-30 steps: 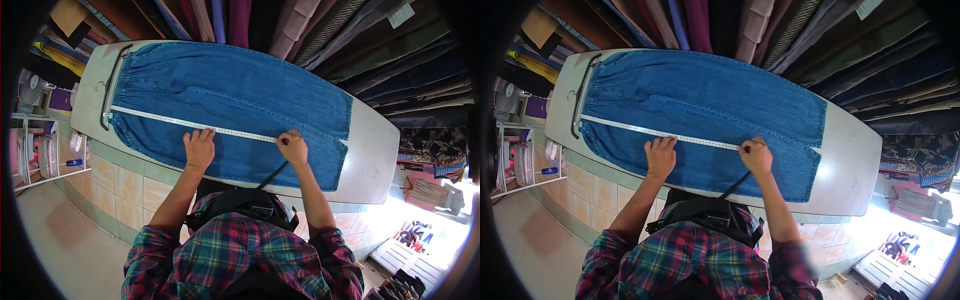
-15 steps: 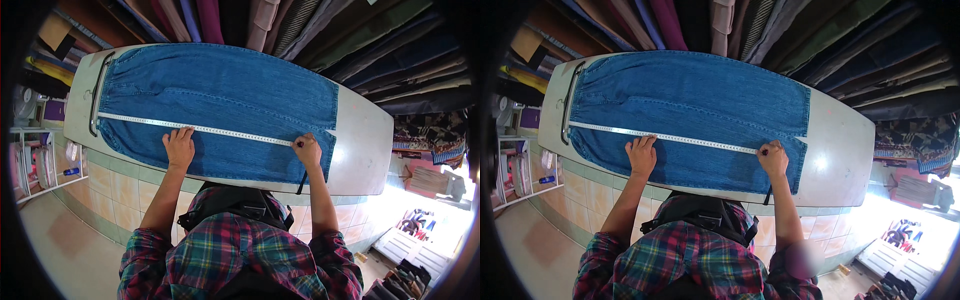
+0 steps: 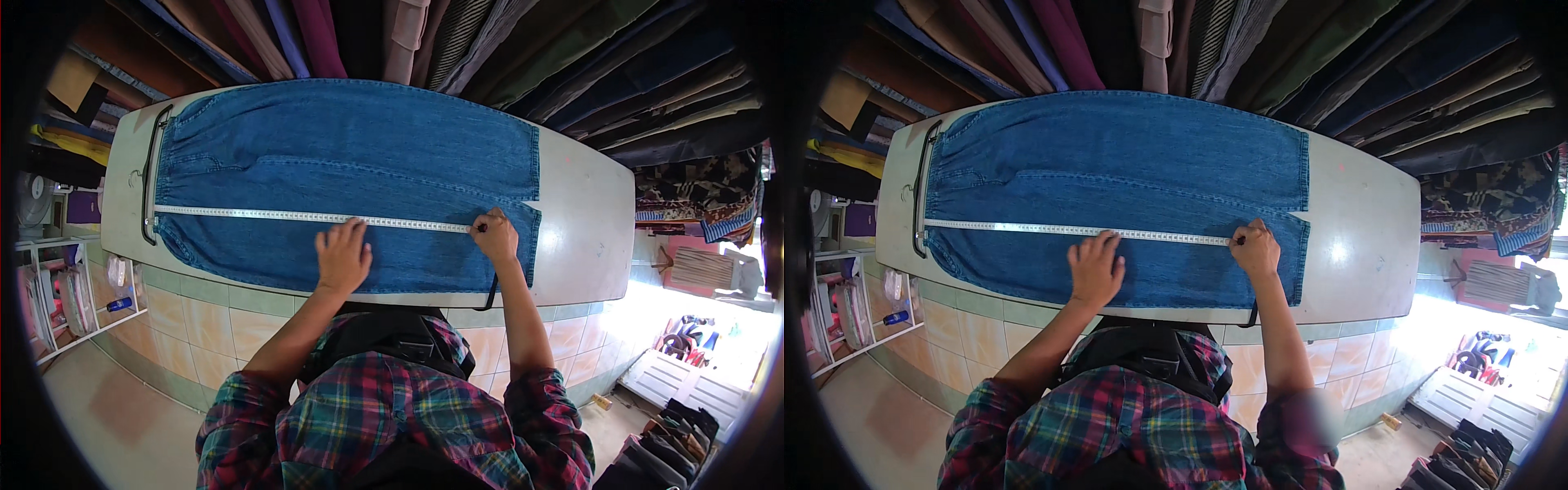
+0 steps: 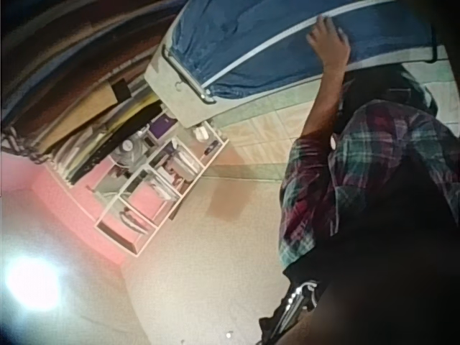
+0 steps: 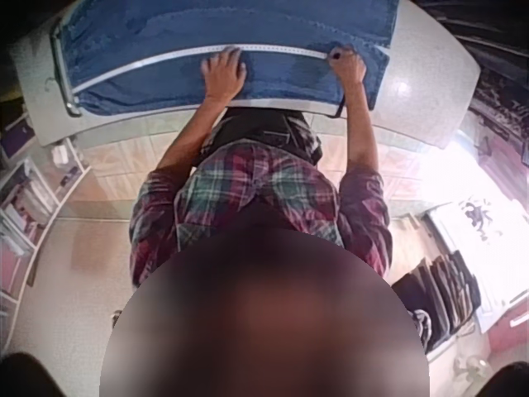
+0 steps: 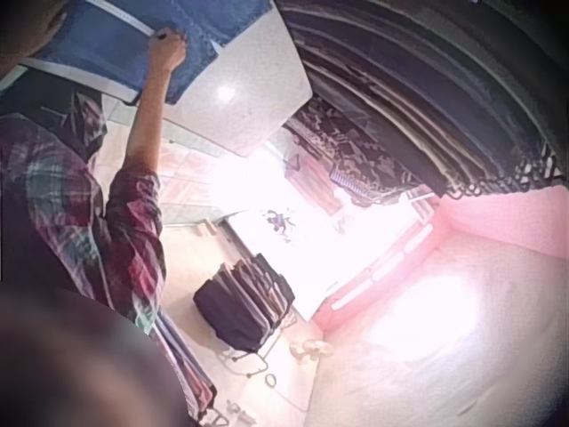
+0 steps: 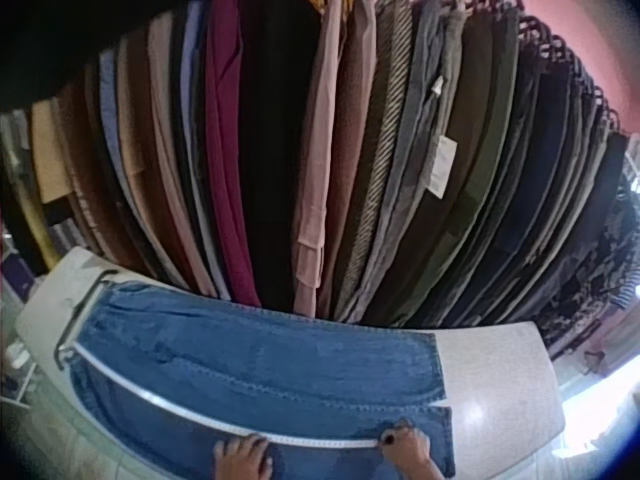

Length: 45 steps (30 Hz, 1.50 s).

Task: Measure the dimensions of a pair of shorts using a measuring tape on a flat surface.

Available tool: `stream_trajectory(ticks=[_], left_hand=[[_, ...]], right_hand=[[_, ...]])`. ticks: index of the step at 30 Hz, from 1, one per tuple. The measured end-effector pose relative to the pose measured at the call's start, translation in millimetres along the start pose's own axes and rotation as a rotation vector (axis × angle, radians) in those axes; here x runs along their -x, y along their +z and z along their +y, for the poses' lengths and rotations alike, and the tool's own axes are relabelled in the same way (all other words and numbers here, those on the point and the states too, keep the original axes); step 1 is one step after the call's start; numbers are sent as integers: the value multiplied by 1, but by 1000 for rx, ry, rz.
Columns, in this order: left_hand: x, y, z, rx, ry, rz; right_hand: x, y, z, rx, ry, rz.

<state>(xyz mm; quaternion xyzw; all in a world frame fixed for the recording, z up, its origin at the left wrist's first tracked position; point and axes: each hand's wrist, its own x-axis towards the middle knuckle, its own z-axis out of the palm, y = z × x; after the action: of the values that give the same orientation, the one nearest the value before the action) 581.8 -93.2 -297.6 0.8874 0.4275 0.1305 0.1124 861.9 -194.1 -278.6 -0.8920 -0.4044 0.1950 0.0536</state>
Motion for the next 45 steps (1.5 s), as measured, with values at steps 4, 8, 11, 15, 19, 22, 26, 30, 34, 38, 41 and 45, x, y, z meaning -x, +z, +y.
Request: stream_trajectory(ticks=[4, 8, 11, 15, 19, 22, 26, 30, 34, 38, 41, 45], left_hand=[[3, 15, 38, 10, 168, -89], [4, 25, 61, -19, 185, -121], [2, 30, 70, -79, 162, -92], [-2, 35, 74, -154, 126, -15], [-4, 34, 76, -173, 103, 5], [-3, 34, 78, -175, 50, 28], [-3, 36, 85, -191, 35, 48], [-2, 38, 88, -199, -3, 41], [-3, 38, 89, -208, -31, 23], [-5, 39, 92, -216, -40, 21], [-6, 38, 94, -226, -40, 47], [-5, 39, 93, -236, -40, 58]], right_hand=[[0, -1, -1, 4, 1, -4], [0, 4, 3, 2, -27, 9], [0, 6, 7, -11, -44, 25], [-1, -1, 13, -115, -65, -20], [-3, -25, 46, -239, -22, -120], [-6, -38, 98, -225, -39, -57], [-9, -46, 160, -258, -18, -18], [-12, -46, 178, -268, -11, -44], [-16, -48, 191, -269, 7, -71], [-16, -48, 194, -251, 11, -71], [-16, -48, 189, -213, 35, -56], [-17, -50, 188, -207, 40, -68]])
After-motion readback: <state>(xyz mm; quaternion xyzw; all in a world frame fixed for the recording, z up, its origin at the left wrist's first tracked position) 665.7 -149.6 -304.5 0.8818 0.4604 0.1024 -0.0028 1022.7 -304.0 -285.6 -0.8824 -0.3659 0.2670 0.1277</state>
